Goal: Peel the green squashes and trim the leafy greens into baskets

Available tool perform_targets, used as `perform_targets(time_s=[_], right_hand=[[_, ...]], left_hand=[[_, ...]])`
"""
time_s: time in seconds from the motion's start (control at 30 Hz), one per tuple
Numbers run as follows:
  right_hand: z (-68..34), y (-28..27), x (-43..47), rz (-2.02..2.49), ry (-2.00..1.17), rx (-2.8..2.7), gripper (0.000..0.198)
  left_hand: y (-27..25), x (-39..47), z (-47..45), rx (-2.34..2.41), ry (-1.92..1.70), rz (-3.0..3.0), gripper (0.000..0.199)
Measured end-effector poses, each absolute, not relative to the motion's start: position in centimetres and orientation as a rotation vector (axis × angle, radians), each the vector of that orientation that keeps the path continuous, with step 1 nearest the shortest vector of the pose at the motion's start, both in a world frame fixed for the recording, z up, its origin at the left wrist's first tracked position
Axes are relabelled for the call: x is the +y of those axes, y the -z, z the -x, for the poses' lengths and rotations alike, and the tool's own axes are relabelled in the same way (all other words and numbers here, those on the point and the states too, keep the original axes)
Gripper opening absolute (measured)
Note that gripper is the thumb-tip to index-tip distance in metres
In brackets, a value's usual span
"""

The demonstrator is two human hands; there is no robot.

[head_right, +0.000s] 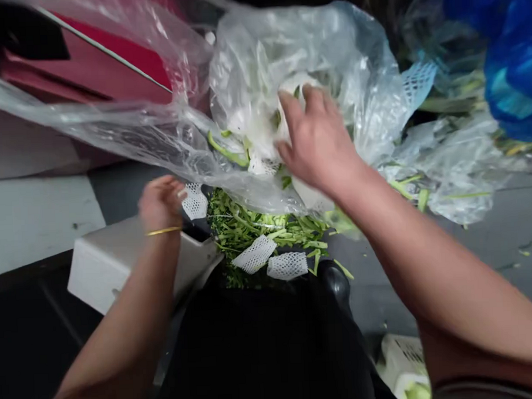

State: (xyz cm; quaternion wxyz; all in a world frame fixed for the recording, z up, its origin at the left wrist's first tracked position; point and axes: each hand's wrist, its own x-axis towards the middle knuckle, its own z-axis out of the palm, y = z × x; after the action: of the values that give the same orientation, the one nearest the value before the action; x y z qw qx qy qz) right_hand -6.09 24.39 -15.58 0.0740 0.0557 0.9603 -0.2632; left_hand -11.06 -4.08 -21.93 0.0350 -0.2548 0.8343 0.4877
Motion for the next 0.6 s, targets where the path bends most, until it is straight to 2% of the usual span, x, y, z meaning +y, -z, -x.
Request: perform_targets(time_s=[0.07,0.13,0.2,0.27,0.4,0.5,0.6], right_hand=[[-2.1,15.3,22.8,-0.082,1.325,2.687,0.046],[-10.8,18.0,21.1,-0.323,1.642,2.045,0.038],[-17.4,23.3,19.3,-0.823,1.559,1.572,0.051],[-20.0,29.3,17.2,-1.235,1.368,1.471,0.065],[-14.9,36.6,13.1,-1.351,1.630,1.677,0.075],[-8.5,37.9,10.1,-1.292,1.712,1.752,0.074],[-5.1,37.7,7.4,-1.166,1.788,1.787,0.067]], left_hand=[[27.1,-5.3,9.8,2.593,-1.350,0.750,0.058],[31.0,-6.3,9.3,2.596,-1.086,0.667,0.077],[33.6,-6.6,9.2,2.532,-0.817,0.647,0.083],[35.3,-6.4,8.7,2.485,-0.694,0.633,0.082],[36.7,-5.0,5.6,2.538,-0.689,0.474,0.076],[37.1,-3.9,3.0,2.550,-0.708,0.449,0.063],[37.1,-3.3,1.2,2.450,-0.968,0.568,0.046]])
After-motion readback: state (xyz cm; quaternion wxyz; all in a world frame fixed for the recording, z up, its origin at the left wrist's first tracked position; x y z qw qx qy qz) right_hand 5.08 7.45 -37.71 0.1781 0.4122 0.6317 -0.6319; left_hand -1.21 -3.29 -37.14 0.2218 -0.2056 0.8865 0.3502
